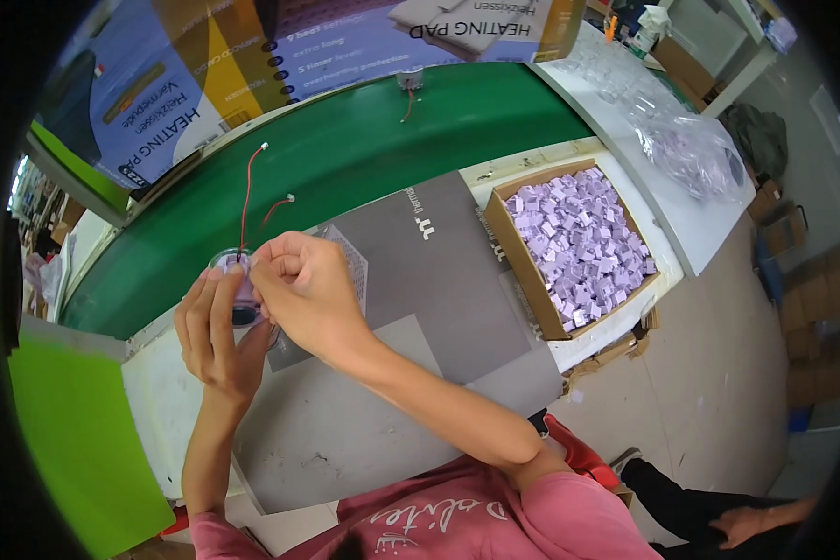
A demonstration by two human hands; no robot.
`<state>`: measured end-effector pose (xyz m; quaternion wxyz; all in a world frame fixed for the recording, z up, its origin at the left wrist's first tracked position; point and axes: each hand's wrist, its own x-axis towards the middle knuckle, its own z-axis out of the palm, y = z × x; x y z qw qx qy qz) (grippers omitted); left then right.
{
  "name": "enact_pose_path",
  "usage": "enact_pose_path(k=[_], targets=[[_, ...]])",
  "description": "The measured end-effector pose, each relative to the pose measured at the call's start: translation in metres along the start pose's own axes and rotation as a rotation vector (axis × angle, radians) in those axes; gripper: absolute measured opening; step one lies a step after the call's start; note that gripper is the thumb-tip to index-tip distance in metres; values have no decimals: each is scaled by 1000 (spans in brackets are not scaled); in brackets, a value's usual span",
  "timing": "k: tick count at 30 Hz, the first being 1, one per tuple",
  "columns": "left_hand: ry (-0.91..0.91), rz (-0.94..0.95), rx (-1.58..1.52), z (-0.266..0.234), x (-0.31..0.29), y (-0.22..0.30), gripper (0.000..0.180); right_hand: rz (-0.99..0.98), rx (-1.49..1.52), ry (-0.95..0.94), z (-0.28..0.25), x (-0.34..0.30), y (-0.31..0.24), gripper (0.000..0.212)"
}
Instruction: The person assembles small portable handheld fans by integrating fan casings, fan motors, circuit boards, wires, and plastic components. A wire-tucking tool is used to manage the wires during assembly.
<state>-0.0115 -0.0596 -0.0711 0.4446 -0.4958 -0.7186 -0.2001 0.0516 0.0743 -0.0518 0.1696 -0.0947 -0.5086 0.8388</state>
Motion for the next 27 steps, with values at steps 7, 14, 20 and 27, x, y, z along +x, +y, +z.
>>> enact_pose_path(k=[7, 14, 20, 27], targets=[[40, -92, -236, 5, 27, -16, 58, -22, -27, 55, -33, -3, -25, 5], [-273, -263, -252, -12, 41, -66, 61, -271, -633, 366, -173, -32, -124, 19], [-557, -402, -249, 26, 22, -165, 66, -166, -1009, 825, -372, -69, -215, 22], [-742, -414, -247, 73, -40, -252, 66, -250, -1826, 876, -372, -95, -179, 8]])
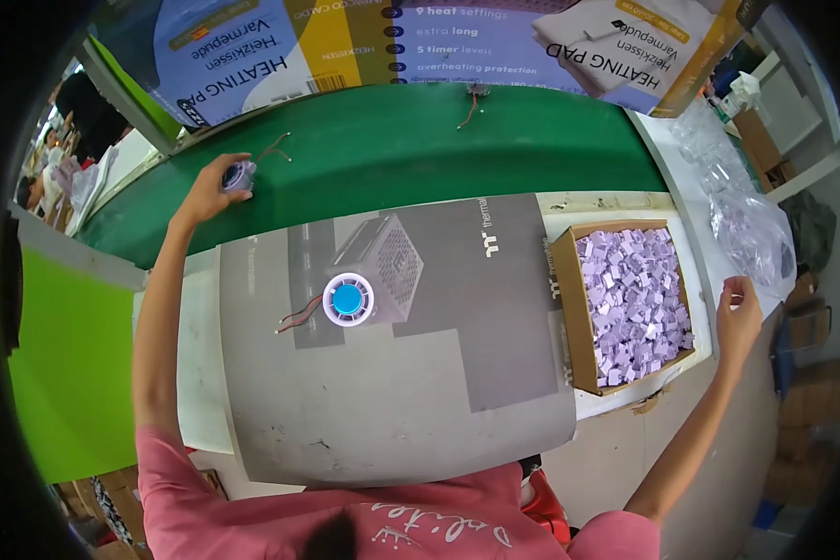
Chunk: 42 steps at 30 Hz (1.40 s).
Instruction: The person assembles small portable handheld fans by integrating fan casings, fan motors, circuit boards, wires, and plastic components. A wire-tucking tool is used to manage the wires during assembly.
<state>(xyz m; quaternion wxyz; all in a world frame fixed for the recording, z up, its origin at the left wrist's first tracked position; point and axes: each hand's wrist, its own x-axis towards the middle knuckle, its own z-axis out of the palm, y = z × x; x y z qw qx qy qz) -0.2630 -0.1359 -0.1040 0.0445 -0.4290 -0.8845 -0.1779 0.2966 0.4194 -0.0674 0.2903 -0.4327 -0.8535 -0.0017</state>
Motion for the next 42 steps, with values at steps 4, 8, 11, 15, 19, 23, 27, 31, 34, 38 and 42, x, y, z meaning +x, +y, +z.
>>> enact_pose_path(k=[4, 8, 11, 15, 19, 23, 27, 31, 34, 38, 42], targets=[[210, -59, 266, -6, -7, 103, 56, -156, 260, -130, -25, -38, -90, 16], [-9, 107, 237, 35, -65, 266, 74, -420, 270, -405, -8, -60, -147, 24], [-154, 5, 329, 53, -86, 280, 66, -406, 287, -497, 5, -55, -166, 26], [-246, 353, 305, 42, -90, 260, 36, -241, 306, -632, 3, -50, -170, 22], [-336, 696, 276, 11, -95, 247, 37, -216, 157, -574, 7, -58, -165, 21], [-192, 324, -147, 6, -101, 256, 47, -255, 129, -511, 9, -61, -174, 20], [-376, -253, -20, 4, -91, 270, 52, -169, 192, -535, 12, -59, -179, 19], [-379, 100, -40, 32, -91, 255, 32, -186, 227, -482, 11, -68, -175, 20], [-474, 174, -69, 49, -85, 256, 20, -115, 251, -517, 11, -66, -173, 20], [-579, 129, -295, 46, -69, 260, 14, -107, 277, -505, 6, -65, -171, 20], [-825, 48, -665, 37, -37, 269, 19, -113, 601, -437, -9, -61, -168, 26]])
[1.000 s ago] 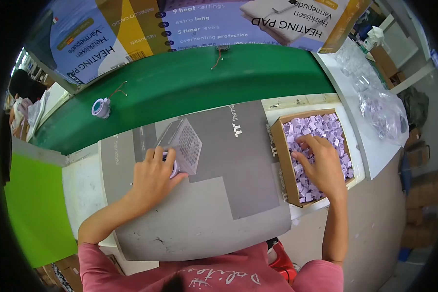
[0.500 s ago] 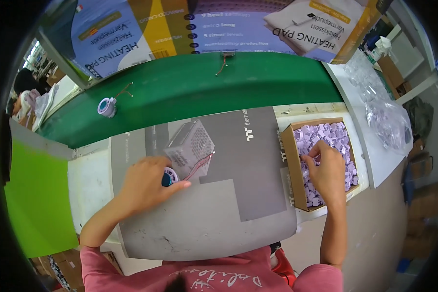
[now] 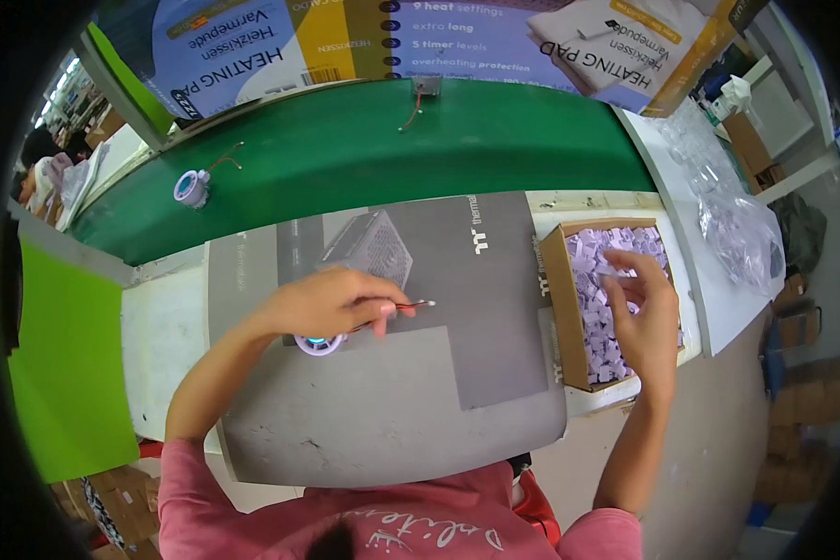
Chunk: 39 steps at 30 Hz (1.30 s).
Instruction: The person assembles small portable handheld fans by integrating fan casings, fan motors, circuit boards, wires, and plastic components. A wire-tucking tool is used to manage the wires during assembly.
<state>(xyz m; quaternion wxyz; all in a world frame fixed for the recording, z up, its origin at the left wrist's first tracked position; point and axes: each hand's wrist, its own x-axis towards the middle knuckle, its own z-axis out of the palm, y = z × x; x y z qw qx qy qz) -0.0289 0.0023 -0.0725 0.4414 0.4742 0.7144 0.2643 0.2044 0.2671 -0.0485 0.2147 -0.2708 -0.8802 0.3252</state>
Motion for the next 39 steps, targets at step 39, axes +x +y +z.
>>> enact_pose_path(k=[39], targets=[[626, 136, -680, 0, 1, -21, 13, -108, 1047, -538, 162, 47, -56, 36]])
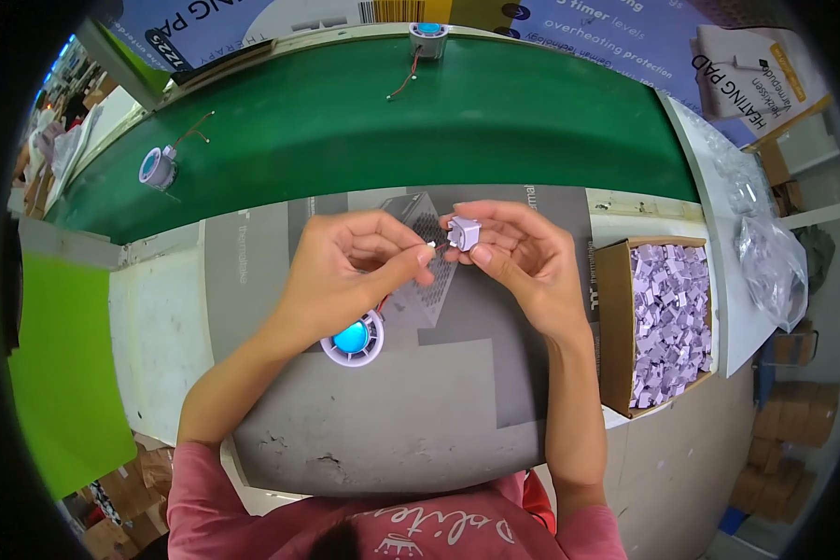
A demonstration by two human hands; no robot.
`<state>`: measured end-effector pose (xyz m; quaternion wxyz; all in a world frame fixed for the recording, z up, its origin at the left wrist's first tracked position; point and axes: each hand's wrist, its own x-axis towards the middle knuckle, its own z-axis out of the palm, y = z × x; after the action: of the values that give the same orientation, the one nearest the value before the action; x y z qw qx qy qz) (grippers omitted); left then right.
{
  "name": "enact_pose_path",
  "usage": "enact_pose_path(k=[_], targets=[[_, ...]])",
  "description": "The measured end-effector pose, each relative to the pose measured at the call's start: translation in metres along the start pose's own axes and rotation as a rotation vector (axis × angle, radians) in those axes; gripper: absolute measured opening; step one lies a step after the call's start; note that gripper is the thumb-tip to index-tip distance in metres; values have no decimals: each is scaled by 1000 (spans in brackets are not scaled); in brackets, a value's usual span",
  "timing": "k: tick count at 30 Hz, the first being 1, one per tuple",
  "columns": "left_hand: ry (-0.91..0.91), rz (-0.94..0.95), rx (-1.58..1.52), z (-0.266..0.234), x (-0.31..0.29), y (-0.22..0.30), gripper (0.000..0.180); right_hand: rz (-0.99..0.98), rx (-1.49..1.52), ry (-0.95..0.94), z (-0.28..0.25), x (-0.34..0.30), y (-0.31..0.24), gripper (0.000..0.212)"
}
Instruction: The person assembles small portable handheld fans by integrating fan casings, fan motors, circuit boards, wires, and plastic components. A wire-tucking tool is used to manage the wires during assembly.
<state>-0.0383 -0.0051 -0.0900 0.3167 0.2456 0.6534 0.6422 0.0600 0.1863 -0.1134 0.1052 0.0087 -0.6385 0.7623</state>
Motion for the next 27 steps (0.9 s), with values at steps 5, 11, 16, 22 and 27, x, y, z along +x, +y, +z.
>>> enact_pose_path(k=[5, 11, 16, 22, 27], targets=[[22, 21, -21, -1, -1, 0, 14, -20, -156, -3, 4, -2, -3, 35], [-46, -104, -92, -6, 4, -4, 16, -29, -264, 84, 10, -3, 1, 32], [-147, -137, -242, -8, 7, -4, 16, -135, -261, 74, 9, -3, 0, 33], [-181, -160, -221, -8, 7, -4, 17, -151, -424, 8, 16, -1, -1, 33], [-223, -170, -283, -11, 10, -12, 18, -233, -595, -47, 19, -1, -6, 33]])
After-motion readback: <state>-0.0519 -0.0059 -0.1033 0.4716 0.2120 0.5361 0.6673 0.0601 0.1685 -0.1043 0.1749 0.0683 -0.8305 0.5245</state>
